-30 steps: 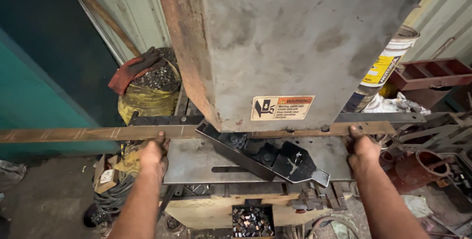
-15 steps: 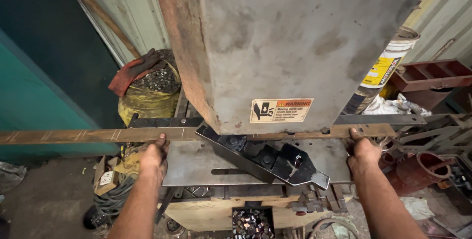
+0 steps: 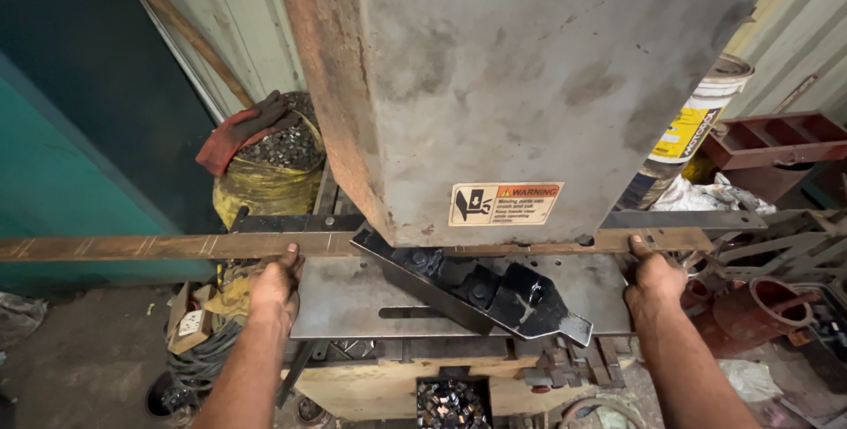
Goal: Punching holes into a long metal bar at marked intervals using a hydraulic ironworker machine.
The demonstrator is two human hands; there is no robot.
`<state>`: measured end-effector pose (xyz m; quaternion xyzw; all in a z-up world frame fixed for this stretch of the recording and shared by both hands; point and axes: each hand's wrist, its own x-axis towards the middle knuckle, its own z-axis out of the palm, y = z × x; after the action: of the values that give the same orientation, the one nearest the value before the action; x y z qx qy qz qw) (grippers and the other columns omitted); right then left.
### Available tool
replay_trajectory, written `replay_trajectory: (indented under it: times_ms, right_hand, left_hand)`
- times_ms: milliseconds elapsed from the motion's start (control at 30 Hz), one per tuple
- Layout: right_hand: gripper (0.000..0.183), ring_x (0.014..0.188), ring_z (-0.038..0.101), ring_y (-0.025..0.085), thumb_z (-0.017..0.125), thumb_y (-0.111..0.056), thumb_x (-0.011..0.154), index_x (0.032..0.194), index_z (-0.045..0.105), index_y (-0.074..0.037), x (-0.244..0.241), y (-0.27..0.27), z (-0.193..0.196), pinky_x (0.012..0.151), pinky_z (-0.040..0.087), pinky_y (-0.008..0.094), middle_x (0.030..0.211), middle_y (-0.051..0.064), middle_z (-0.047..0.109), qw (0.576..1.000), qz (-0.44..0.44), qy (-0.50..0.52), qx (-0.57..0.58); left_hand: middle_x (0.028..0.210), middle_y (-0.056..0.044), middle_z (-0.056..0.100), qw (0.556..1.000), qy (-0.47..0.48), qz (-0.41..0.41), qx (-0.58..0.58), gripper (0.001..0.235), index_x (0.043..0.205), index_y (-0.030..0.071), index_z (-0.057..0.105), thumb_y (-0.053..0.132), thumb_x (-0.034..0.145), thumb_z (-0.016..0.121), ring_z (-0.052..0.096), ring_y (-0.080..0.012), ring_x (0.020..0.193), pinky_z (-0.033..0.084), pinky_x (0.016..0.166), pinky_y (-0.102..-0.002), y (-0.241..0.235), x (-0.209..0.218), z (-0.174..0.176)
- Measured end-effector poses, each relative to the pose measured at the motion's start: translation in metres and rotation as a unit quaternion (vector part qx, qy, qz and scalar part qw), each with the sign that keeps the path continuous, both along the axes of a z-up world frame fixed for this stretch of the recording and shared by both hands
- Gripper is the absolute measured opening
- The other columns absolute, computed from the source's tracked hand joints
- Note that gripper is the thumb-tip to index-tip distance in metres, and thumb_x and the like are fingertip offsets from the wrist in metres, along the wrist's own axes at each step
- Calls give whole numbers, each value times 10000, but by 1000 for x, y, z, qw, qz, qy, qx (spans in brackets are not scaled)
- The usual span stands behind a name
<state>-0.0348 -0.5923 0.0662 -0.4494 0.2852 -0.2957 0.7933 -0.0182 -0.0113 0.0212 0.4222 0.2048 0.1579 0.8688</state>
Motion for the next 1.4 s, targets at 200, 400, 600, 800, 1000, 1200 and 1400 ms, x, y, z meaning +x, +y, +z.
replay_trajectory:
  times_ms: [200,400,600,800,1000,1200,1400]
  right_hand:
    - [362,946,725,279,697,42,916,1267,617,4,8,-10,-14,746,617,403,1156,107,716,1000,11,9,8]
    - [380,978,667,270,720,-142,957,1304,625,-20,2,-19,-22,780,536,399,1190,100,700,995,82,64,-8]
    - [555,1176,559,299,635,-422,1037,1389,546,-2,-104,50,24,1029,393,460,1263,141,603,910,150,149,-357]
    - [567,758,473,192,679,-244,1011,1502,466,-59,-157,96,17,659,380,372,906,44,532,933,346,79,-53]
    - [511,631,508,155,637,-130,948,1426,475,-51,-86,101,59,565,443,317,776,31,545,965,255,34,-48]
    - [388,642,577,151,508,-55,993,1381,519,-73,-17,98,35,520,456,305,905,46,653,957,231,-38,-169]
    - [457,619,549,126,484,-102,1068,1521,425,-82,-18,106,15,531,458,276,845,81,620,926,179,-79,-324]
  left_hand:
    - [1158,-157,687,1000,10,0,-8,327,1224,-31,612,8,910,697,682,-274,1007,570,913,-379,-2,0,4]
    - [1132,-129,697,1000,19,-4,-6,328,1234,30,622,40,916,703,686,-261,958,565,846,-391,-1,1,-4]
    - [1091,-84,708,1000,13,1,-9,312,1209,73,653,74,906,732,684,-231,930,561,848,-373,8,14,-28]
    - [1068,-94,722,997,21,25,65,276,1160,7,675,85,902,733,686,-237,919,555,838,-365,6,13,-23]
    - [1059,-267,736,884,272,75,373,491,1091,-99,724,356,917,789,695,-363,962,503,864,-451,-12,-11,16]
    - [1080,-239,758,884,215,96,403,510,1103,-56,750,394,871,816,727,-327,977,509,886,-412,-19,-20,23]
    - [1074,-207,767,890,190,88,405,444,1127,-15,754,360,893,785,725,-307,972,505,874,-403,-23,-27,33]
